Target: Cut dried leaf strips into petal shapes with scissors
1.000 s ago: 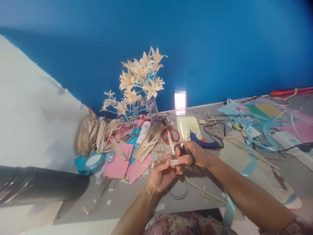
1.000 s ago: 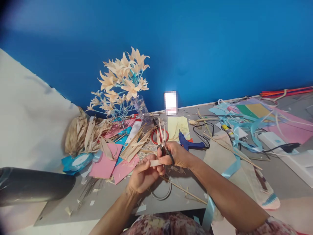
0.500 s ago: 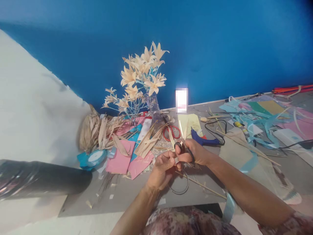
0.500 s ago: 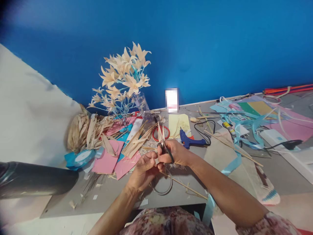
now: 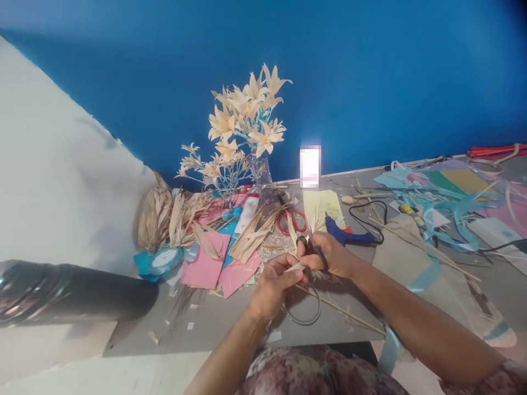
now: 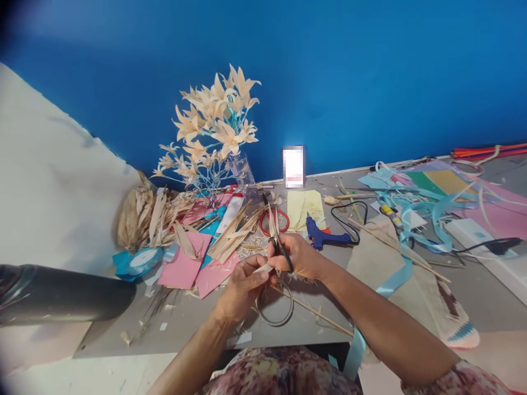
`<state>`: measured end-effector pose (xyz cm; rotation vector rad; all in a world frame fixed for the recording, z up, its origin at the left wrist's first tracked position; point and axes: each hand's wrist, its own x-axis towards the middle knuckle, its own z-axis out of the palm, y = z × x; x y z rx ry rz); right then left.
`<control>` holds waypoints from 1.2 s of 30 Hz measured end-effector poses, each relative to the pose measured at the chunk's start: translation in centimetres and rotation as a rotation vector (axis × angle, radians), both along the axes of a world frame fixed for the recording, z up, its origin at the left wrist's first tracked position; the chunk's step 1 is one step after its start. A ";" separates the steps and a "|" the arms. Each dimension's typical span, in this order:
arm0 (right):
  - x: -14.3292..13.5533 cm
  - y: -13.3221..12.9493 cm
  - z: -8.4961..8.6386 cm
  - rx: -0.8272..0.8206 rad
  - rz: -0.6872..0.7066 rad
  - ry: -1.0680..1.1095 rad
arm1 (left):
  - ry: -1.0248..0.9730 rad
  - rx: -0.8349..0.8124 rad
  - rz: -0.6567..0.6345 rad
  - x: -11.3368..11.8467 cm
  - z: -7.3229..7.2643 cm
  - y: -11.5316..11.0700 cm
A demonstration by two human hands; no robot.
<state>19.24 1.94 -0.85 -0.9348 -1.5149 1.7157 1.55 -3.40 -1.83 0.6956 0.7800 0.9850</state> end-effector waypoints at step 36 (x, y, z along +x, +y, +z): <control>0.0 0.0 -0.4 0.014 0.038 0.079 | -0.151 -0.017 0.020 -0.4 0.3 -0.4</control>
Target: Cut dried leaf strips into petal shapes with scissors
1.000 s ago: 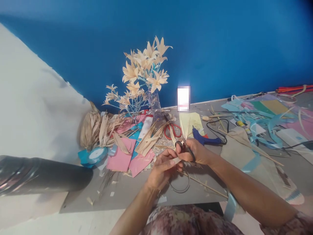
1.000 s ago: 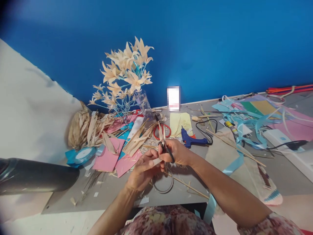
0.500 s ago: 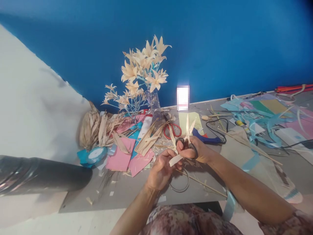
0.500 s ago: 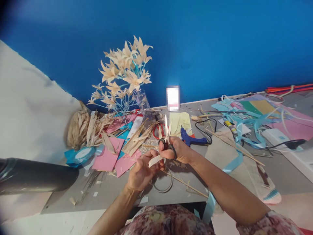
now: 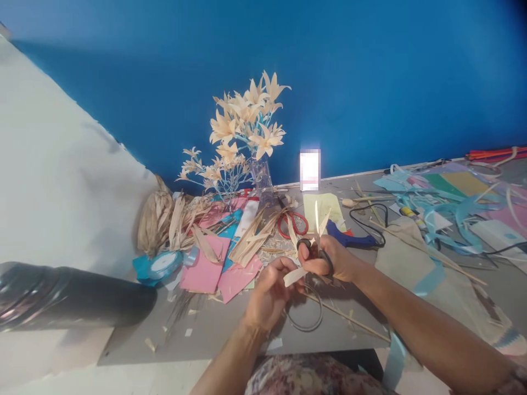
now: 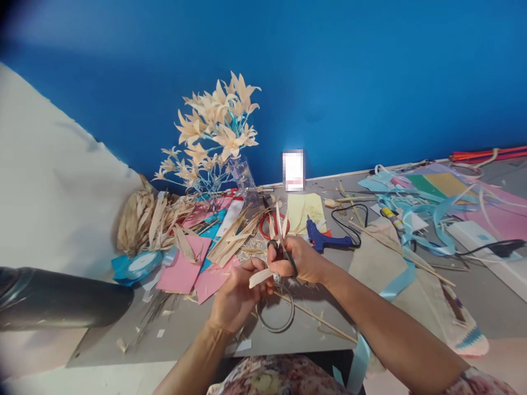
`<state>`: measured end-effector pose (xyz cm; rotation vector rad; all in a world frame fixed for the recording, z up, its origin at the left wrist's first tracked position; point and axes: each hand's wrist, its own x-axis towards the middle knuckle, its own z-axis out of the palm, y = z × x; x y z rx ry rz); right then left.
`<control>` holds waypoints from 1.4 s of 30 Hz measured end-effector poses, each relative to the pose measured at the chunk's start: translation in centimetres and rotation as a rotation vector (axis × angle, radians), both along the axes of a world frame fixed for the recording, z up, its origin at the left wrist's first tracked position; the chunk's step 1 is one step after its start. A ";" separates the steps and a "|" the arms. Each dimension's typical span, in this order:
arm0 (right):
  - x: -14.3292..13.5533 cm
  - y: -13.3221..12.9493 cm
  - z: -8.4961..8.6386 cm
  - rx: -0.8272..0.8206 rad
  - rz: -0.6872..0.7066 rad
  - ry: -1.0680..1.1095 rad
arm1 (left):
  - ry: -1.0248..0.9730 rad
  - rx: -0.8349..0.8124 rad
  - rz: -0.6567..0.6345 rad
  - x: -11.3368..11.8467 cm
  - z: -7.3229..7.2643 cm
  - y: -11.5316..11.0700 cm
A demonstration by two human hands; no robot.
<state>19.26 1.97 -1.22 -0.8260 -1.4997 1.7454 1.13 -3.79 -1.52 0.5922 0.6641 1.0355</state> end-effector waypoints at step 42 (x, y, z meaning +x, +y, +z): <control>-1.3 0.2 -1.8 -0.018 -0.047 0.047 | 0.322 0.281 -0.062 -1.2 -1.5 3.6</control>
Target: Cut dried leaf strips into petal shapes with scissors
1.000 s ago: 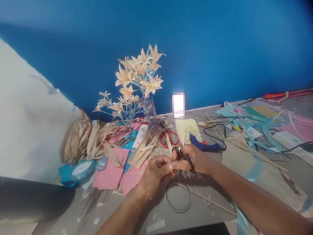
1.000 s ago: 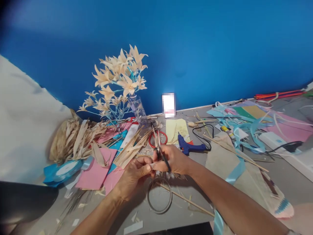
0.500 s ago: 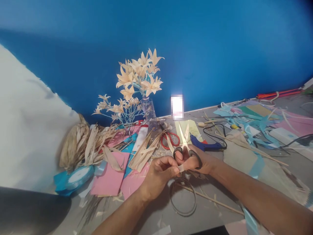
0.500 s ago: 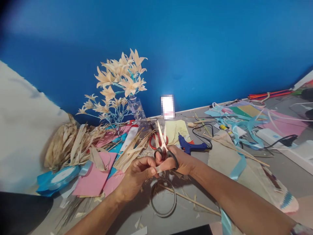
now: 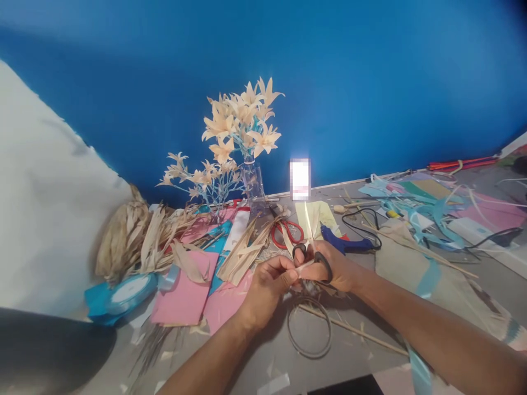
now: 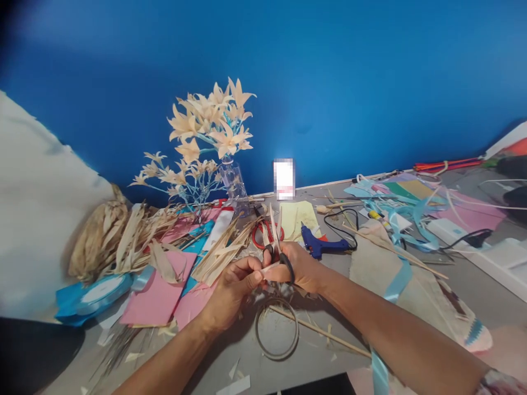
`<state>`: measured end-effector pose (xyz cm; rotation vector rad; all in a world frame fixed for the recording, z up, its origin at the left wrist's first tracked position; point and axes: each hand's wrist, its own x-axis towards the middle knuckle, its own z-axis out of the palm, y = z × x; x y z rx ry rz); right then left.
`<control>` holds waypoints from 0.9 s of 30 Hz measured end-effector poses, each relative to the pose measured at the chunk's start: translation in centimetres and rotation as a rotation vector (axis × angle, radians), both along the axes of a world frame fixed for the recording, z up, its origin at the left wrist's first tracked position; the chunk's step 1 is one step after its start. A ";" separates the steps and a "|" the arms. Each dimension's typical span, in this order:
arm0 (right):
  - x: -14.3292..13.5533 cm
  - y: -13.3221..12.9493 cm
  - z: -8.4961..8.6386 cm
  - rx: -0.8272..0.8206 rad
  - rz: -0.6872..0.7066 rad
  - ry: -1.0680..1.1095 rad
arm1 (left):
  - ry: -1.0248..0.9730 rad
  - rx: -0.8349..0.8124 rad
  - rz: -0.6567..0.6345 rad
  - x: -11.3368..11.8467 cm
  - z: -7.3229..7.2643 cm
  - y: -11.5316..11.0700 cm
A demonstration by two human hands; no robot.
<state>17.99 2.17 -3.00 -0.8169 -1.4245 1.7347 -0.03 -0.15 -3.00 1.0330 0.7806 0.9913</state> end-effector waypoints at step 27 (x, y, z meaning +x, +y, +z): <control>-0.7 -0.8 0.9 -0.051 -0.220 -0.065 | -0.189 -0.157 -0.009 0.1 -0.8 -0.1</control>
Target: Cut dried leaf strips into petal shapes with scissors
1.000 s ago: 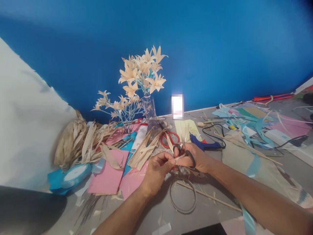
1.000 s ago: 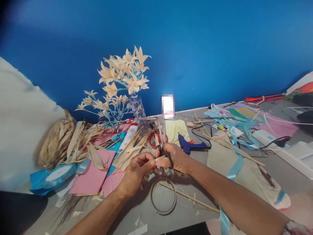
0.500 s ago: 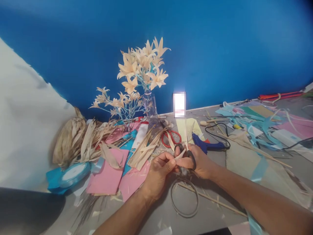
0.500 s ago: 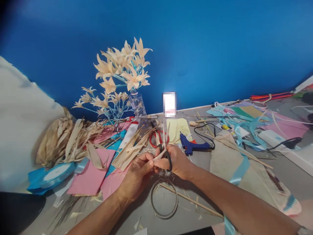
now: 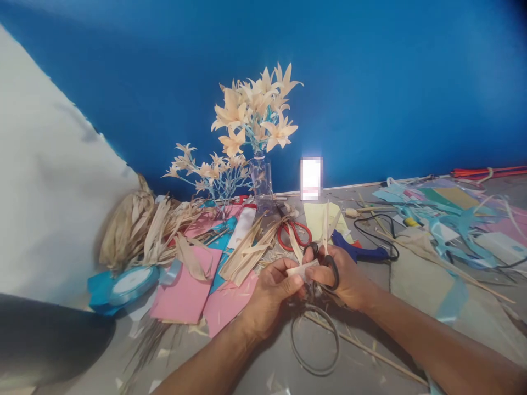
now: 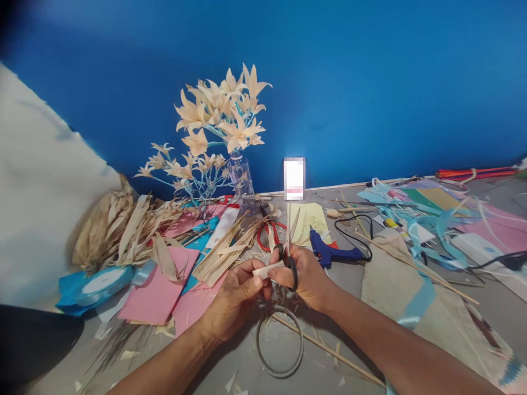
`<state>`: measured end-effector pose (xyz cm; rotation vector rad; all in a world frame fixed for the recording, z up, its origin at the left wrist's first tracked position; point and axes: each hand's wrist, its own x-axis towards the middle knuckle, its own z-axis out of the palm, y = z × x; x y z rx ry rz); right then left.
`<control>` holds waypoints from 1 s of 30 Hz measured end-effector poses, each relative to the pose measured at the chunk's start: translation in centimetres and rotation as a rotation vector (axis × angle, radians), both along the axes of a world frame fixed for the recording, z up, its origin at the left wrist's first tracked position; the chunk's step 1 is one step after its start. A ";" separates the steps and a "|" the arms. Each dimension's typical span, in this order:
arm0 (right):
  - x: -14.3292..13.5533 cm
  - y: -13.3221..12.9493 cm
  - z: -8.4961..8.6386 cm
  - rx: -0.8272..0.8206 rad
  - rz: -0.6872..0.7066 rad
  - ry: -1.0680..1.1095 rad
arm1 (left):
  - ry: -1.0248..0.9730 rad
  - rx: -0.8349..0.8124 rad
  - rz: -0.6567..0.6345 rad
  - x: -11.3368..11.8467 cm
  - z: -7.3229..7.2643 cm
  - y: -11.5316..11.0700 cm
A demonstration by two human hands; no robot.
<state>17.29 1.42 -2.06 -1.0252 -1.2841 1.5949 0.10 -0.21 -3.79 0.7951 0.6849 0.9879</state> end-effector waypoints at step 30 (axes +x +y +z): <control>0.2 0.5 -0.5 0.052 -0.129 -0.064 | -0.086 -0.117 0.038 -0.7 0.2 0.5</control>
